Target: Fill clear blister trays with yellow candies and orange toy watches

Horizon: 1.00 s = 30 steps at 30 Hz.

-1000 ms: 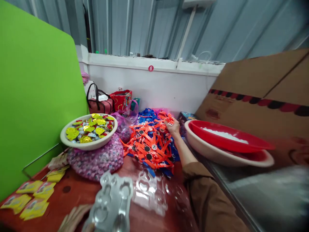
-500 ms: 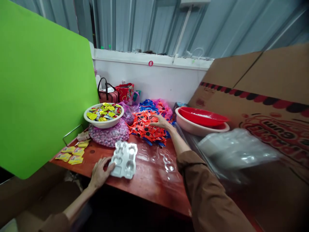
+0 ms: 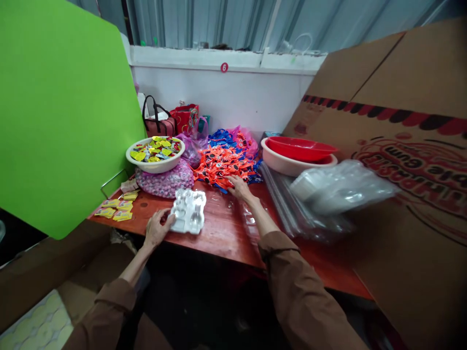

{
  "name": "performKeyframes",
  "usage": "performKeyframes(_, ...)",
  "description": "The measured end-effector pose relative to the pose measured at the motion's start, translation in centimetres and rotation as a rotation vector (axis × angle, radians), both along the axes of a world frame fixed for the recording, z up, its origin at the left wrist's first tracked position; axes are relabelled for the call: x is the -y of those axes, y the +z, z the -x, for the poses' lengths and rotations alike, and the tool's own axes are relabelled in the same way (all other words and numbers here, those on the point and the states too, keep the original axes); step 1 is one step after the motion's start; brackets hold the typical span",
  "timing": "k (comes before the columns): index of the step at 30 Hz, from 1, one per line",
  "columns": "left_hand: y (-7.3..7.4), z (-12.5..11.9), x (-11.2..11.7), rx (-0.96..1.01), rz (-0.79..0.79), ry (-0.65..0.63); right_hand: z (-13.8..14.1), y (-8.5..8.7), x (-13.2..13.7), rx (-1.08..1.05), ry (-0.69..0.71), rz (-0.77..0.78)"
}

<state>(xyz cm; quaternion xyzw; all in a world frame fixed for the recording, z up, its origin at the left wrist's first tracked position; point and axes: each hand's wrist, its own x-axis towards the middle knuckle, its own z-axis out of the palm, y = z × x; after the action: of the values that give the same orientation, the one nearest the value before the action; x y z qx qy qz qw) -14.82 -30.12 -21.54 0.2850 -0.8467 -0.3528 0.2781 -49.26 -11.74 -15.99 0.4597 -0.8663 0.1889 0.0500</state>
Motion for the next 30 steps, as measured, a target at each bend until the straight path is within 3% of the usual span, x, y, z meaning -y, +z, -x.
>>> performKeyframes(3, 0.0, 0.0, 0.0, -0.009, -0.002, 0.012, -2.4, 0.4, -1.3, -0.076, -0.083, -0.034)
performKeyframes(5, 0.1, -0.1, 0.0, -0.007, -0.005, 0.018, -5.1, 0.1, -2.0, -0.163, -0.055, -0.061)
performKeyframes(9, 0.2, 0.0, 0.0, -0.005, -0.025, 0.024, -11.9, -2.3, -3.4, -0.141, 0.116, -0.135)
performKeyframes(14, 0.0, 0.0, 0.1, -0.018, -0.065, 0.039, -16.9, -4.5, -6.2, -0.059, 0.131, 0.016)
performKeyframes(18, -0.2, -0.1, 0.1, -0.043, -0.078, 0.045, -16.6, -3.8, -9.4, -0.03, 0.109, 0.105)
performKeyframes(22, -0.2, -0.2, 0.3, -0.138, -0.147, 0.001, -13.3, -3.4, -12.9, -0.082, -0.065, 0.233)
performKeyframes(25, 0.2, -0.7, 0.1, -0.224, -0.158, 0.03, -11.5, -4.0, -15.1, -0.117, -0.22, 0.144)
performKeyframes(28, 1.5, -1.6, -1.9, -0.29, 0.1, 0.178, -11.6, -4.8, -16.5, -0.11, -0.257, 0.006)
performKeyframes(30, 2.8, -2.1, -4.8, -0.346, 0.3, 0.194, -12.5, -5.3, -17.0, -0.133, -0.255, -0.021)
